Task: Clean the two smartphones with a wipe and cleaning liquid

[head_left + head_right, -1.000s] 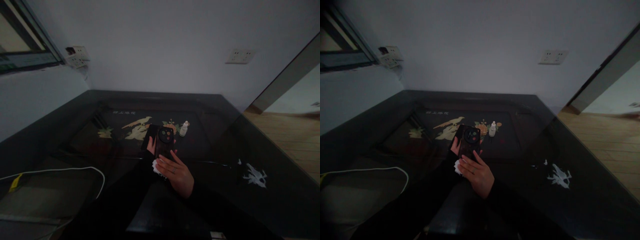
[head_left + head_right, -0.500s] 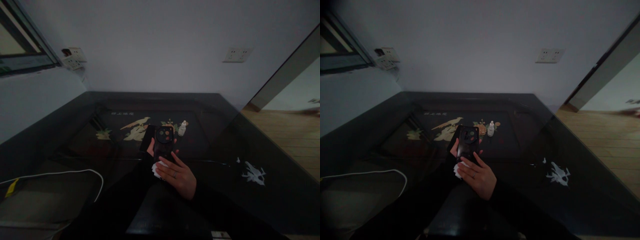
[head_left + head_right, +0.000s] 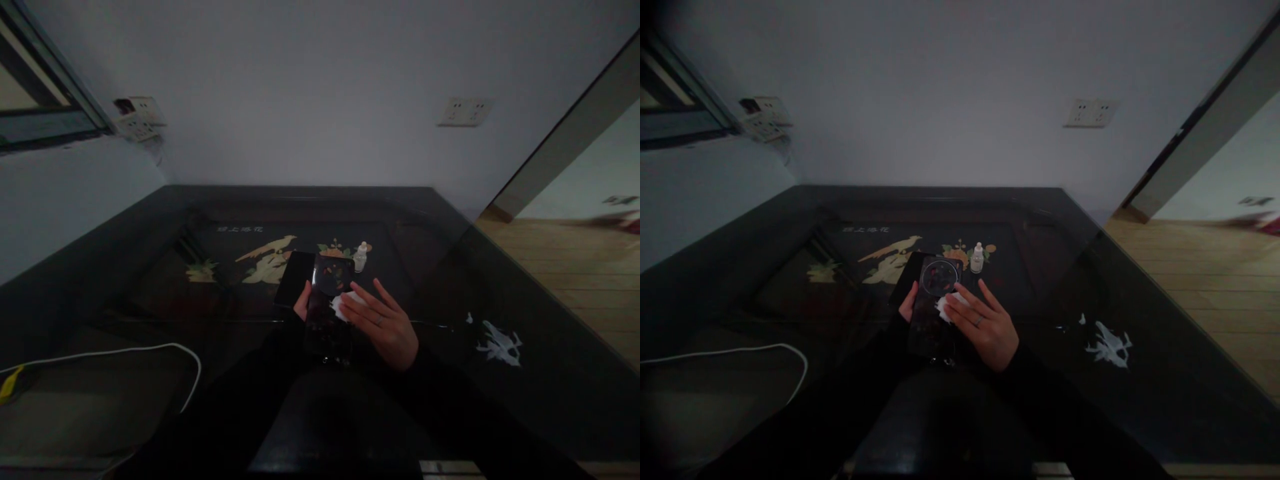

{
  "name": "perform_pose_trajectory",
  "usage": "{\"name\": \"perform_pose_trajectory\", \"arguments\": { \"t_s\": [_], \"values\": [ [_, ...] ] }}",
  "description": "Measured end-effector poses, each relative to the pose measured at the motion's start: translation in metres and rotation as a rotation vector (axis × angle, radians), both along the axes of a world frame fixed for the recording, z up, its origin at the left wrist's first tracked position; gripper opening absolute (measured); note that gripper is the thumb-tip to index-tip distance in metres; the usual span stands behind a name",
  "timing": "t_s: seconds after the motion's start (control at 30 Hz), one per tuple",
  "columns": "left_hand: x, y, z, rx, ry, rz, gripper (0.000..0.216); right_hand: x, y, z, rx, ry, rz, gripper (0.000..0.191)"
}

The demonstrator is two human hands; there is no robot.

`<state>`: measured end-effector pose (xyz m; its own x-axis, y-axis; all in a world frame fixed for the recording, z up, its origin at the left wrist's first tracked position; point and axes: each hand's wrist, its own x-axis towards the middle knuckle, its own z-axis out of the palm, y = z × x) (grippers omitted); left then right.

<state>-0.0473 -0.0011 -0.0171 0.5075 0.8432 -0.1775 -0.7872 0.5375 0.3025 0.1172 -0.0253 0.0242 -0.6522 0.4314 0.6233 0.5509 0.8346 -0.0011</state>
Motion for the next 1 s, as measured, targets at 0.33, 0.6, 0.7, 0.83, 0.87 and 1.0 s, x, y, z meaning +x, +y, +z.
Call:
{"name": "perform_pose_trajectory", "arguments": {
  "t_s": [0.33,0.6,0.7,0.83,0.87,1.0],
  "values": [
    [-0.001,0.0,0.001,0.026,0.05,-0.018,0.072,0.006,0.001,-0.001,0.004,0.015,0.0,0.038],
    [-0.012,-0.001,0.013,0.106,-0.034,-0.184,0.068,0.021,0.024,0.016,-0.171,0.531,-0.16,0.043],
    [-0.012,-0.002,0.01,0.143,-0.054,-0.208,0.067,0.013,0.025,0.025,-0.186,0.566,-0.146,0.042],
    [-0.009,0.0,0.002,0.201,-0.08,-0.177,0.063,-0.003,0.03,0.026,-0.183,0.447,-0.062,0.044],
    [-0.008,0.001,0.0,0.211,-0.076,-0.183,0.063,-0.006,0.032,0.026,-0.193,0.438,-0.048,0.045],
    [-0.001,-0.002,-0.003,0.198,-0.044,-0.2,0.06,-0.015,0.042,0.031,-0.289,0.369,0.037,0.045]
  ]
}}
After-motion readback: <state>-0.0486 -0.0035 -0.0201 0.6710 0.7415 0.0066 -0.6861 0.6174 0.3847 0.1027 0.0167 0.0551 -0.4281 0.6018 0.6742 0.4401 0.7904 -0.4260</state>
